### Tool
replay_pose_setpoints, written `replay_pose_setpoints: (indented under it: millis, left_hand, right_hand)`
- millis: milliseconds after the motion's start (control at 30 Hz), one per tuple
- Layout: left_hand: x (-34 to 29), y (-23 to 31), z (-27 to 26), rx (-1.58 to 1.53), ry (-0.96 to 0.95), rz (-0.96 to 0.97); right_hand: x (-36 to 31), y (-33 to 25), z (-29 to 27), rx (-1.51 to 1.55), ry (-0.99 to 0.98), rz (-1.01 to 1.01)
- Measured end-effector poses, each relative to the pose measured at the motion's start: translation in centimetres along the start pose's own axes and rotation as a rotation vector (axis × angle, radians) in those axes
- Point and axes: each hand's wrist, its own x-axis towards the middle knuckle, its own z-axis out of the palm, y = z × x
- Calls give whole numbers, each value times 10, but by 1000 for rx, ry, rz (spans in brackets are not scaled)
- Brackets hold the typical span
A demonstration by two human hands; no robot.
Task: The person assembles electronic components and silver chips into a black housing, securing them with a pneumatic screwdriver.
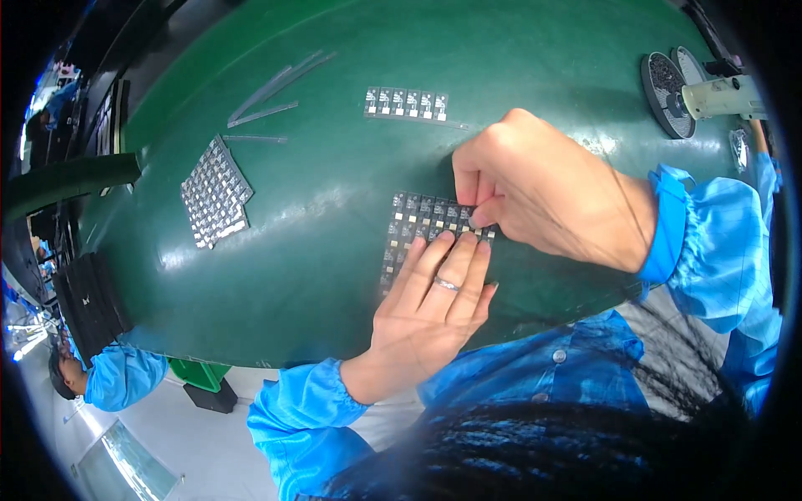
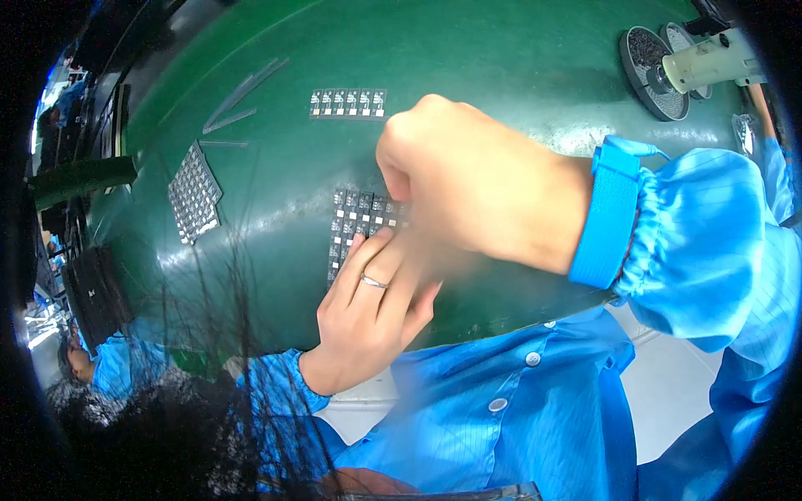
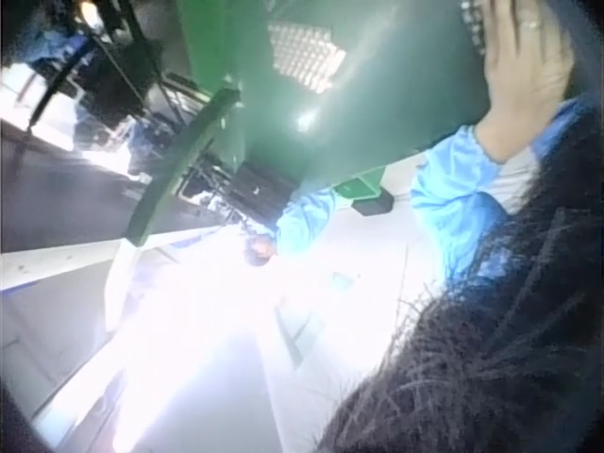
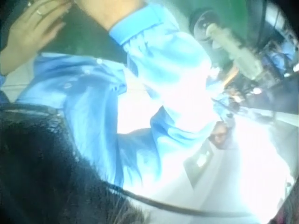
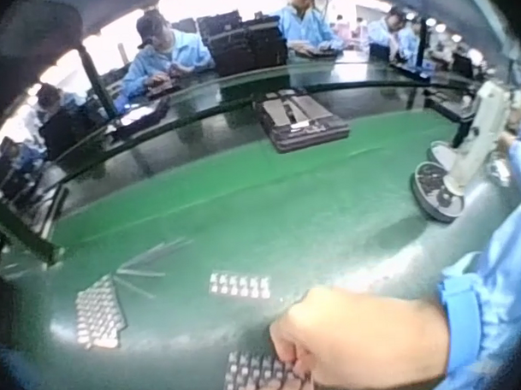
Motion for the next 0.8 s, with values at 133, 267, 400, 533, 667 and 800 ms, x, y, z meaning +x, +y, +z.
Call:
replay_pose_setpoints:
  millis: [133, 267, 400, 533, 667, 800]
  left_hand:
    - [2, 2, 0, -6, 24, -28]
    - [3, 2, -5, -51, 58, -35]
    - [-1, -21, -36, -166, 103, -230]
    - [2, -27, -43, -166, 5, -411]
    - [-19, -35, -23, -358, 82, -346]
    - [-16, -14, -29, -785, 312, -502]
  right_hand:
    - [-4, 6, 0, 52, 41, -23]
    - [-6, 9, -8, 45, 151, -149]
    - [-8, 16, -21, -118, 312, -146]
    - [-28, 7, -16, -233, 254, -182]
    - [-42, -4, 9, 136, 42, -100]
    - [-44, -2, 12, 436, 21, -119]
